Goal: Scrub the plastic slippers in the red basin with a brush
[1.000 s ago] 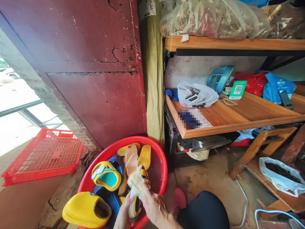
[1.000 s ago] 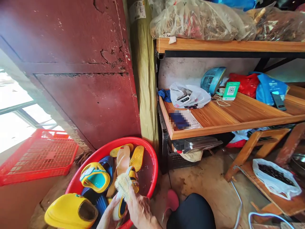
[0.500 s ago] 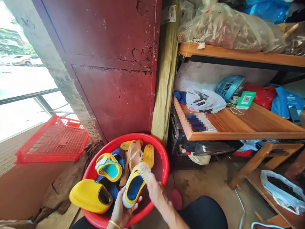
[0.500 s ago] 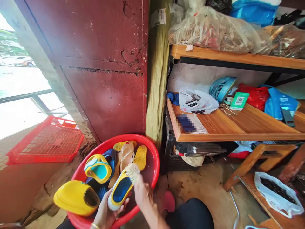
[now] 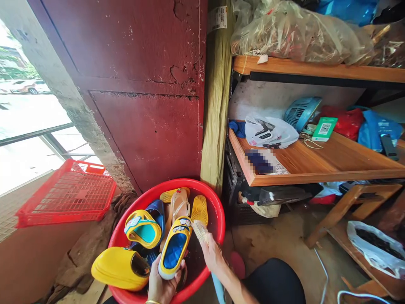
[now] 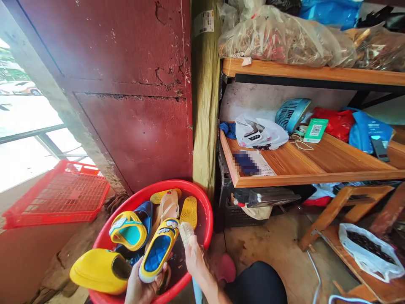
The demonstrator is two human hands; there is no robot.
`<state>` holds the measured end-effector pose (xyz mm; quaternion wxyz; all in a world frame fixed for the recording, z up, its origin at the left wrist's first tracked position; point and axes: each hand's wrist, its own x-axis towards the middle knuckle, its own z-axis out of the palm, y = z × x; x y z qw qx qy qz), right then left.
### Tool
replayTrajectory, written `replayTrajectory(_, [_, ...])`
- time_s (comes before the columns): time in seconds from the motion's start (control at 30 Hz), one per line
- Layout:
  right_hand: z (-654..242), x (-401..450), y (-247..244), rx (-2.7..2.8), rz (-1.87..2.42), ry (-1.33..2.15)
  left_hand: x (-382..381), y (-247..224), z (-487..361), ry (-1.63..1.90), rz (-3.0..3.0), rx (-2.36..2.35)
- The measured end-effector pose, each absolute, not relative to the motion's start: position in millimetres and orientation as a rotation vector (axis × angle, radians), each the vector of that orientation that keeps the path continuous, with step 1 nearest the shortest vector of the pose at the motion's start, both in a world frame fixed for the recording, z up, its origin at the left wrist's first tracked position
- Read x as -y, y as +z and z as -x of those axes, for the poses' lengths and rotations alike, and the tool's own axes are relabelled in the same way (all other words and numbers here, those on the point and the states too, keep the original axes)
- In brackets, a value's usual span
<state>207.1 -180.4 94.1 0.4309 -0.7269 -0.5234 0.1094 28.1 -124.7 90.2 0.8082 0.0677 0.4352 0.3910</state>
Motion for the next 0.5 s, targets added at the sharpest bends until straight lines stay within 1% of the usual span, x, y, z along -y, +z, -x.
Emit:
replayTrajectory(0.1, [-202,210,76,1.332,1.905,0.336,121,84,-33,0.81,-0.104,-0.93])
replayTrajectory(0.2, [-184,240,56,1.481,2.018,0.363,121,78,-40,0.854,-0.085,-0.94])
replayTrajectory(0.27, [-168,250,47,1.583,2.072,0.302,123,75,-45,0.887,-0.063,-0.951])
replayTrajectory(0.4, [-147,226,48,1.679,2.037,-0.048,126,72,-52,0.852,-0.108,-0.983])
replayTrajectory(0.47, [-148,196,58,1.629,2.008,-0.063,128,73,-54,0.806,-0.151,-0.994])
replayTrajectory(0.5, [-150,180,63,1.586,1.999,-0.017,129,74,-54,0.788,-0.168,-0.993])
